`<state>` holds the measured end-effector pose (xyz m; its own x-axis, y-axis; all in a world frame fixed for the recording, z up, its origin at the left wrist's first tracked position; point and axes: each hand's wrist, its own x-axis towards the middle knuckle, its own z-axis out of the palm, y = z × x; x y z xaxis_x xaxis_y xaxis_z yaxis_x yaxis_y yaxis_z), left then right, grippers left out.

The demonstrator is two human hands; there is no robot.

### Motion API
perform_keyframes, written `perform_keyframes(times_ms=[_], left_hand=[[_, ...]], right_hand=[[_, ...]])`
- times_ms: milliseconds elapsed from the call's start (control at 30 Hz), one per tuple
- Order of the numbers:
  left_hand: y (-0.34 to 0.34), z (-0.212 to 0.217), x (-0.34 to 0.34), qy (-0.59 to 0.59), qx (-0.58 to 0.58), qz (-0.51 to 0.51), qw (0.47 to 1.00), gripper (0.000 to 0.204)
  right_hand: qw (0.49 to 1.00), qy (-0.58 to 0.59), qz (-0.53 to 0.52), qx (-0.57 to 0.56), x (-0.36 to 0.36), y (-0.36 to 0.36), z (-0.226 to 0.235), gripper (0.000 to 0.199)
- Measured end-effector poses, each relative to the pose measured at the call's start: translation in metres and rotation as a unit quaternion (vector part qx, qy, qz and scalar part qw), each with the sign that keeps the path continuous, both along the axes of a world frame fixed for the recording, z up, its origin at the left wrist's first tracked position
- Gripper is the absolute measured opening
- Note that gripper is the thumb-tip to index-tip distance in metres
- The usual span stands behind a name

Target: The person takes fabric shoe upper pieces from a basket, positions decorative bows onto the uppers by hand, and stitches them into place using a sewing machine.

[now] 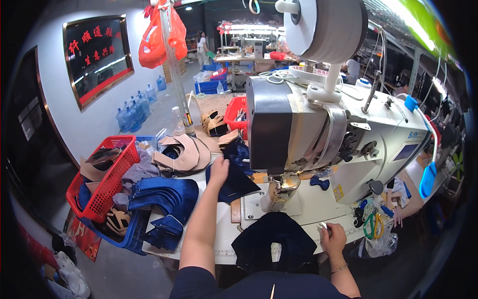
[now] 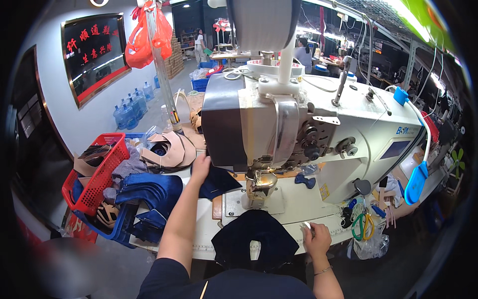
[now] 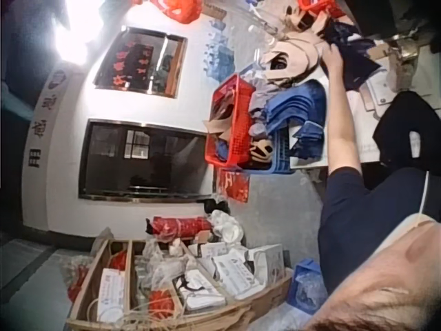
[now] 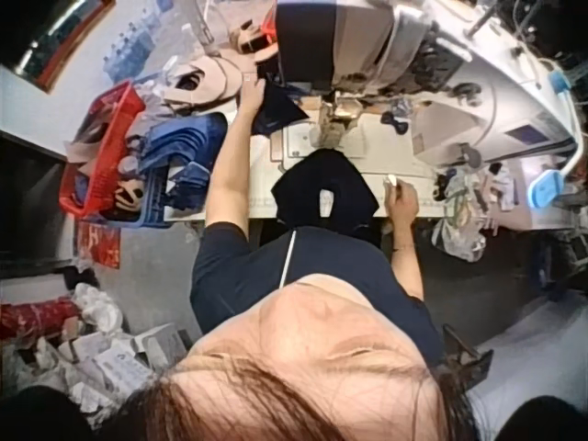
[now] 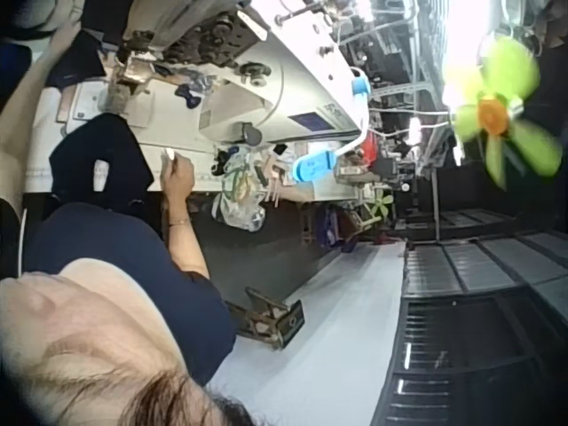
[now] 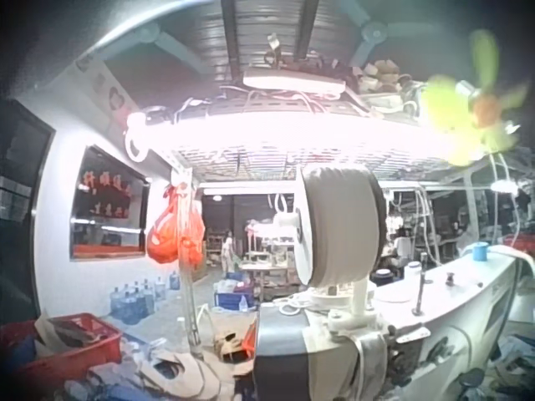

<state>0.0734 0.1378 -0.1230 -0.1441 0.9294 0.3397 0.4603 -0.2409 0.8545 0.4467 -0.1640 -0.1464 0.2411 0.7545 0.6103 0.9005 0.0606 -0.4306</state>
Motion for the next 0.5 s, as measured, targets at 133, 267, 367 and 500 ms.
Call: perform_keyframes(times_ms=[133, 267, 367, 500], left_hand=[[-0.031, -0.005, -0.03, 0.063, -0.147, 0.063, 0.985, 0.031], [-0.055, -0.009, -0.015, 0.417, 0.167, 0.107, 0.887, 0.059], [-0.045, -0.025, 0.002, 0.375, 0.089, 0.015, 0.923, 0.06], [-0.041, 0.018, 0.026, 0.457, -0.099, 0.031, 0.883, 0.057]], right_hand=[[1.0, -0.005, 0.007, 0.0, 0.002, -0.001, 0.001, 0.018], [1.0, -0.018, -0.001, -0.003, 0.003, 0.0, 0.0, 0.017], [1.0, -0.014, 0.005, -0.003, 0.0, 0.0, 0.0, 0.017], [1.0, -0.015, -0.015, -0.015, 0.0, -0.003, -0.001, 0.018]])
